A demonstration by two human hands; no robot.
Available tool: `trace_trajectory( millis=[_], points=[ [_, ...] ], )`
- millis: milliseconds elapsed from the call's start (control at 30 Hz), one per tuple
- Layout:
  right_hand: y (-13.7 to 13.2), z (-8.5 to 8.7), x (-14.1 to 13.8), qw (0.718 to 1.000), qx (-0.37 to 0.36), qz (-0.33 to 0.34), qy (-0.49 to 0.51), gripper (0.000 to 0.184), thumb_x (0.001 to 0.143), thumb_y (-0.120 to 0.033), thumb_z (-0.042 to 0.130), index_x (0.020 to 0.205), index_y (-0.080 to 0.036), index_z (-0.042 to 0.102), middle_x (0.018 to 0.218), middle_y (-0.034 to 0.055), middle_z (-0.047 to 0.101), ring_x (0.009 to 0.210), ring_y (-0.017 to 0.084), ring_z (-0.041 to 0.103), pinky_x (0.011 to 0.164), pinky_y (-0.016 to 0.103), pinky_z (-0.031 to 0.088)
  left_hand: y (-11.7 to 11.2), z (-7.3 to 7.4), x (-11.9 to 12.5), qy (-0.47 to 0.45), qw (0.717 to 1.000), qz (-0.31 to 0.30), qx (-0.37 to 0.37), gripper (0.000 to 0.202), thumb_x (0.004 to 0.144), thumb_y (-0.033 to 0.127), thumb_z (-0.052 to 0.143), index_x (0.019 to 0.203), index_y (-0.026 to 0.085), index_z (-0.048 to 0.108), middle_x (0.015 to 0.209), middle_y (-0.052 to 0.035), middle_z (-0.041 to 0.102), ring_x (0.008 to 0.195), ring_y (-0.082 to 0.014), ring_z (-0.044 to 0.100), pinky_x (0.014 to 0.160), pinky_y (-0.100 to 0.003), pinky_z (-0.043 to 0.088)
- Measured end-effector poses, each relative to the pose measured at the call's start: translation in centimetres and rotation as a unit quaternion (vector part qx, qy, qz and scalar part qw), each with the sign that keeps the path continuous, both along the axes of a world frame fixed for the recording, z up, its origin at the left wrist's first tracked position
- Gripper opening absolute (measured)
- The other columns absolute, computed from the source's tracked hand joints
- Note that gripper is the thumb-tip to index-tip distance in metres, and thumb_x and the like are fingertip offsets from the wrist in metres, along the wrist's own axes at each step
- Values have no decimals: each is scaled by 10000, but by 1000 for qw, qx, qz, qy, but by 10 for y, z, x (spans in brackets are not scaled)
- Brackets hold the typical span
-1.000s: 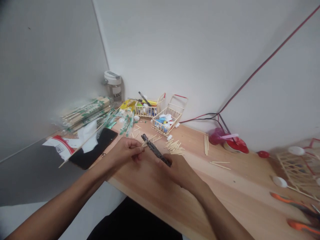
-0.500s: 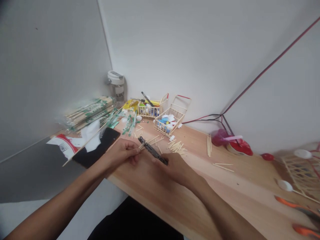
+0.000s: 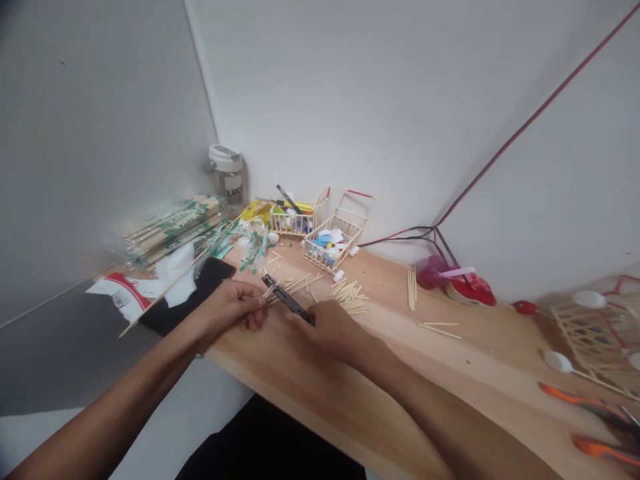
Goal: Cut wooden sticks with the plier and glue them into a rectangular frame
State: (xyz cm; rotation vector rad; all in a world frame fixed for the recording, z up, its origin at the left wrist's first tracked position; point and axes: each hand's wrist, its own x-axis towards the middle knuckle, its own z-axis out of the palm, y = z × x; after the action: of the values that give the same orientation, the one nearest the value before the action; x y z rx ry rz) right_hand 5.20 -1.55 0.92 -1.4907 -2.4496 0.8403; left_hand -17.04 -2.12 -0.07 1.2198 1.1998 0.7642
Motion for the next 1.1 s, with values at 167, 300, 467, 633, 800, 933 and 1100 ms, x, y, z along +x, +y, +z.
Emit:
trace_trajectory(
  millis=[167,300,467,633,800,933,1100],
  points=[
    [1,1,-2,1000,12,11,-26,593,881,-632,359,579,-155,542,555,40,542,522,130,461,495,266,251,1,1,0,20,1000,-1,-1,228,756,251,622,579,109,599,496,-29,616,422,-93,567,399,-162,395],
    [-1,3,-4,999,16,5,-48,600,884,-627,352,600,-145,569,572,59,570,539,142,485,499,263,270,0,2,-1,35,999,-4,-8,230,766,243,605,582,106,597,506,-35,622,436,-98,573,411,-170,400],
    [-1,1,-5,998,44,23,-35,576,904,-577,354,628,-143,612,581,72,602,537,152,497,521,275,283,0,4,-3,34,999,-8,-20,227,777,252,586,605,104,593,529,-41,630,445,-96,574,416,-172,396],
    [0,5,0,999,45,20,17,545,906,-571,366,650,-163,621,614,59,632,575,168,553,530,264,322,0,3,-5,33,999,-9,-12,236,772,294,595,625,109,586,549,-45,631,461,-103,569,436,-188,401],
    [-3,24,30,992,-8,-107,69,559,872,-643,366,584,-190,522,481,14,553,445,140,512,455,248,345,0,7,-9,57,995,9,83,293,793,386,592,670,120,603,568,-7,596,467,-84,495,447,-190,344],
    [-3,27,74,940,-12,-243,239,590,828,-724,368,693,-186,572,511,25,583,426,150,540,423,255,411,5,14,6,171,965,24,199,273,800,341,584,624,134,611,533,32,511,505,-81,439,502,-199,317],
    [-2,4,126,831,-12,-347,434,540,788,-721,462,804,-195,580,590,49,614,469,171,561,429,285,464,22,17,60,237,917,-34,319,196,804,231,586,638,146,648,629,5,615,631,-111,528,613,-221,345]
  ],
)
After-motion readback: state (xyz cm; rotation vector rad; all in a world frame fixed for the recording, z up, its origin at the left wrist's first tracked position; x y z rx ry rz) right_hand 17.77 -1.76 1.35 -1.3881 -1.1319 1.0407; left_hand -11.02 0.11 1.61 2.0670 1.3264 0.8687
